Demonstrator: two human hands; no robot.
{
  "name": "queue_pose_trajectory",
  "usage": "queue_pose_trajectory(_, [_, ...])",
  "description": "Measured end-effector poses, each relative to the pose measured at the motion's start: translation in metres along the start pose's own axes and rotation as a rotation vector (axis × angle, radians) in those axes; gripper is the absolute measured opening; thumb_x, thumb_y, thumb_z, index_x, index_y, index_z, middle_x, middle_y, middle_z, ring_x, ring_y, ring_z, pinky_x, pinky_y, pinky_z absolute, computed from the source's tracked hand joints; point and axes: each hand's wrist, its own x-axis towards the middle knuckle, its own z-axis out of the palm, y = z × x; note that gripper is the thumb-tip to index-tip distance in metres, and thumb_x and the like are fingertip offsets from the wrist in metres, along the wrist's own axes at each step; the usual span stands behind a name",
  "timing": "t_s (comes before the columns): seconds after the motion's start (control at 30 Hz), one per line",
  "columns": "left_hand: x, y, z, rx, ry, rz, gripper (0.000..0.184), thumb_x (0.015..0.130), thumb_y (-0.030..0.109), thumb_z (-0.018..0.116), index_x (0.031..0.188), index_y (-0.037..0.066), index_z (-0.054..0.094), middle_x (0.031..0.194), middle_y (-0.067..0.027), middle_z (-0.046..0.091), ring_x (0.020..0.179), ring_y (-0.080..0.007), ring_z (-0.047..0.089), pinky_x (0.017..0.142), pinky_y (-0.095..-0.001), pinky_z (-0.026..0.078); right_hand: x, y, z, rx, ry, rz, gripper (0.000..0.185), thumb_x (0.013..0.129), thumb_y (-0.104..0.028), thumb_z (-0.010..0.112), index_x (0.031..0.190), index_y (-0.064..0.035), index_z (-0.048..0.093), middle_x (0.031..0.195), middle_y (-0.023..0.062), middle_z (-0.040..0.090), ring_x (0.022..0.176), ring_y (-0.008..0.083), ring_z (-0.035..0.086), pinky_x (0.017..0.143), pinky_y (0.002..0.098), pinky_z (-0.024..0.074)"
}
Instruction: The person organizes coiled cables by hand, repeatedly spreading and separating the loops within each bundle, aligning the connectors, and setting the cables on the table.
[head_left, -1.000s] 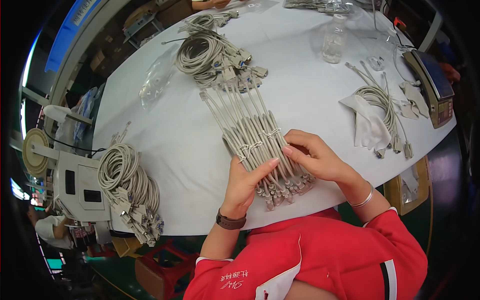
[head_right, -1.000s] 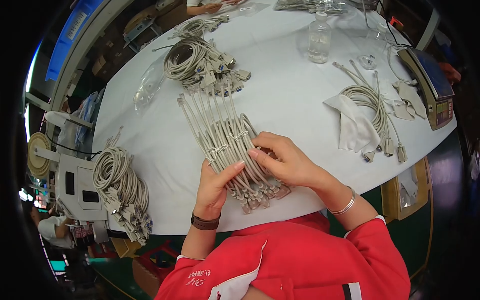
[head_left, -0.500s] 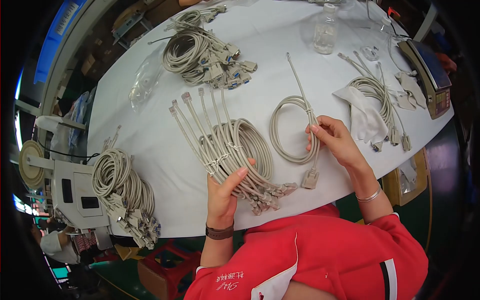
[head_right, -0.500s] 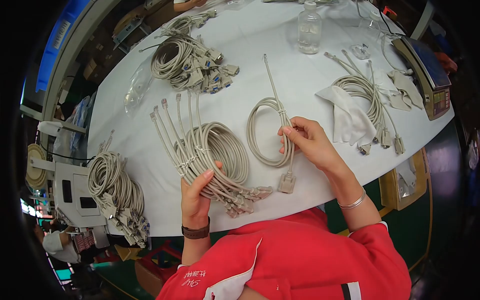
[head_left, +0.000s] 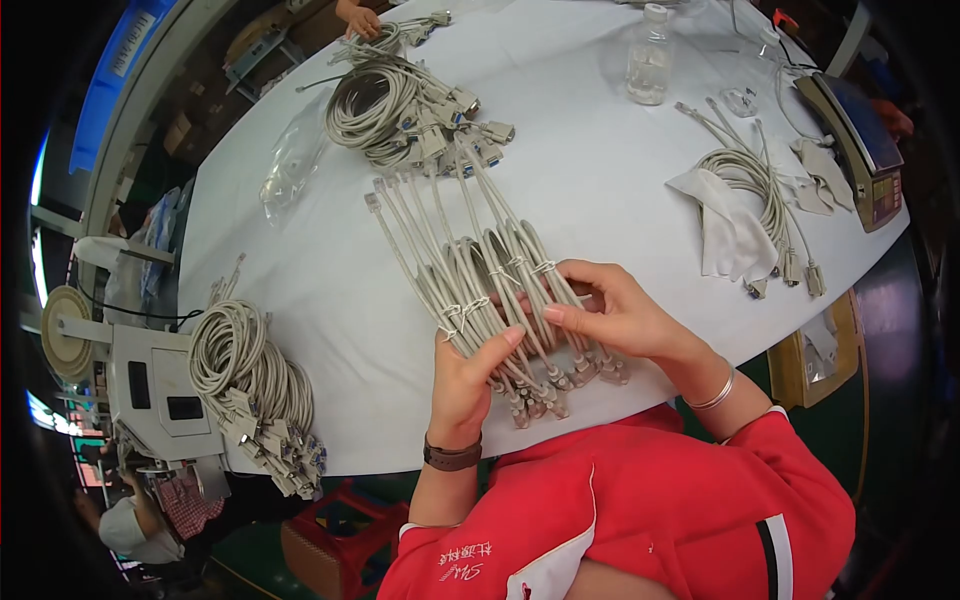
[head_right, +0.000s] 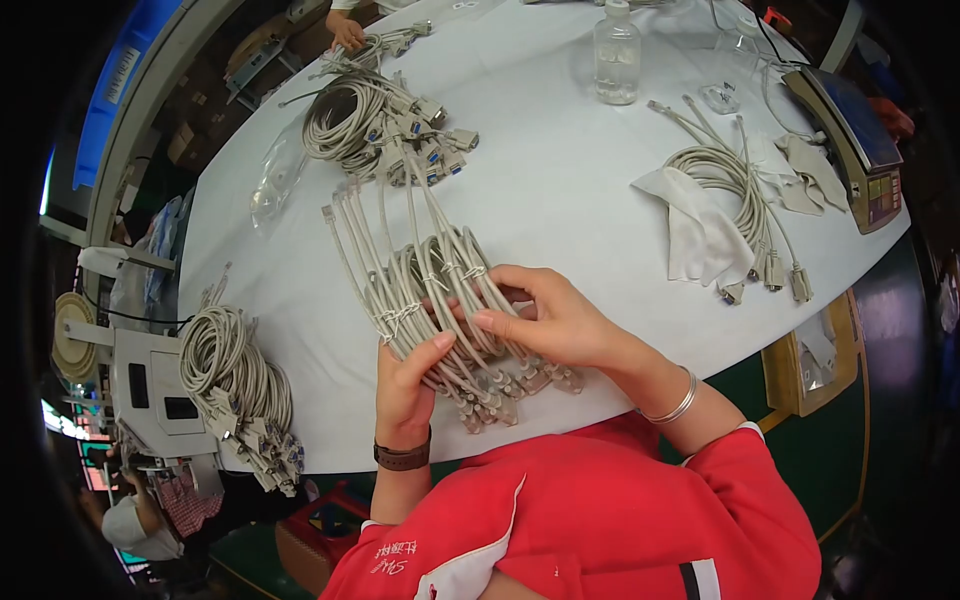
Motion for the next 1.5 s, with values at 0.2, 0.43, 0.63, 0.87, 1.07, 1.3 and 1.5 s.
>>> queue_pose_trajectory(0.2, [-0.011,0.001,-0.027,-0.162,0.011,-0.084,0.034,0.081,0.005,0.061,0.113,-0.004,0.052,0.096,-0.0144,0.063,0.086,-0.0255,0.066,0.079,-0.0412,0.056,-0.010,0.005,-0.041,0.090,0.179,0.106,0.022,0.091,-0.015,0.062,0.105,0.0020,0.056,0.089,0.0035,0.060,0.080,0.0101,0.060,0.066,0.0267,0.0555])
queue_pose_trajectory(0.43, [-0.014,-0.001,-0.033,-0.176,0.037,-0.069,0.035,0.081,0.006,0.058,0.114,-0.003,0.051,0.096,-0.0130,0.062,0.086,-0.0250,0.064,0.082,-0.0451,0.055,-0.011,0.008,-0.046,0.060,0.207,0.106,0.021,0.091,-0.015,0.062,0.103,0.0004,0.055,0.088,0.0029,0.059,0.080,0.0105,0.060,0.064,0.0277,0.0561])
queue_pose_trajectory(0.63, [-0.015,-0.002,-0.037,-0.210,0.025,-0.067,0.035,0.080,0.006,0.059,0.114,-0.003,0.052,0.098,-0.0134,0.062,0.088,-0.0251,0.064,0.081,-0.0430,0.054,-0.010,0.005,-0.044,0.053,0.213,0.125,0.020,0.090,-0.015,0.062,0.102,-0.0004,0.055,0.085,0.0021,0.059,0.079,0.0100,0.060,0.064,0.0272,0.0554])
queue_pose_trajectory(0.87, [-0.008,-0.002,-0.012,-0.045,0.041,-0.055,0.039,0.081,0.000,0.064,0.117,-0.004,0.051,0.111,-0.0132,0.061,0.097,-0.0189,0.061,0.079,-0.0317,0.053,-0.001,-0.003,-0.005,0.064,0.046,0.097,0.021,0.090,-0.016,0.063,0.103,-0.0009,0.059,0.085,0.0029,0.062,0.079,0.0102,0.062,0.070,0.0231,0.0514])
queue_pose_trajectory(1.07, [-0.011,0.004,-0.019,-0.123,-0.057,-0.095,0.033,0.085,0.000,0.061,0.115,-0.003,0.049,0.100,-0.0158,0.067,0.091,-0.0242,0.067,0.079,-0.0342,0.054,0.007,0.002,-0.003,0.337,0.109,0.174,0.027,0.090,-0.015,0.063,0.111,0.0007,0.057,0.095,0.0082,0.065,0.088,0.0181,0.067,0.077,0.0291,0.0545])
queue_pose_trajectory(1.3, [-0.021,-0.003,-0.049,-0.270,-0.004,-0.015,0.032,0.087,0.004,0.060,0.116,0.000,0.046,0.086,-0.0125,0.064,0.085,-0.0267,0.066,0.077,-0.0377,0.054,0.001,0.017,-0.036,0.398,0.202,0.194,0.027,0.092,-0.018,0.061,0.111,0.0001,0.054,0.090,0.0088,0.064,0.084,0.0222,0.068,0.073,0.0329,0.0580])
queue_pose_trajectory(1.5, [-0.021,-0.011,-0.054,-0.469,-0.056,0.005,0.029,0.091,0.010,0.053,0.117,0.001,0.045,0.083,-0.0077,0.054,0.082,-0.0230,0.059,0.082,-0.0412,0.052,0.000,0.016,-0.032,0.362,0.219,0.185,0.026,0.091,-0.020,0.062,0.108,-0.0007,0.056,0.084,0.0068,0.063,0.080,0.0200,0.068,0.070,0.0308,0.0570])
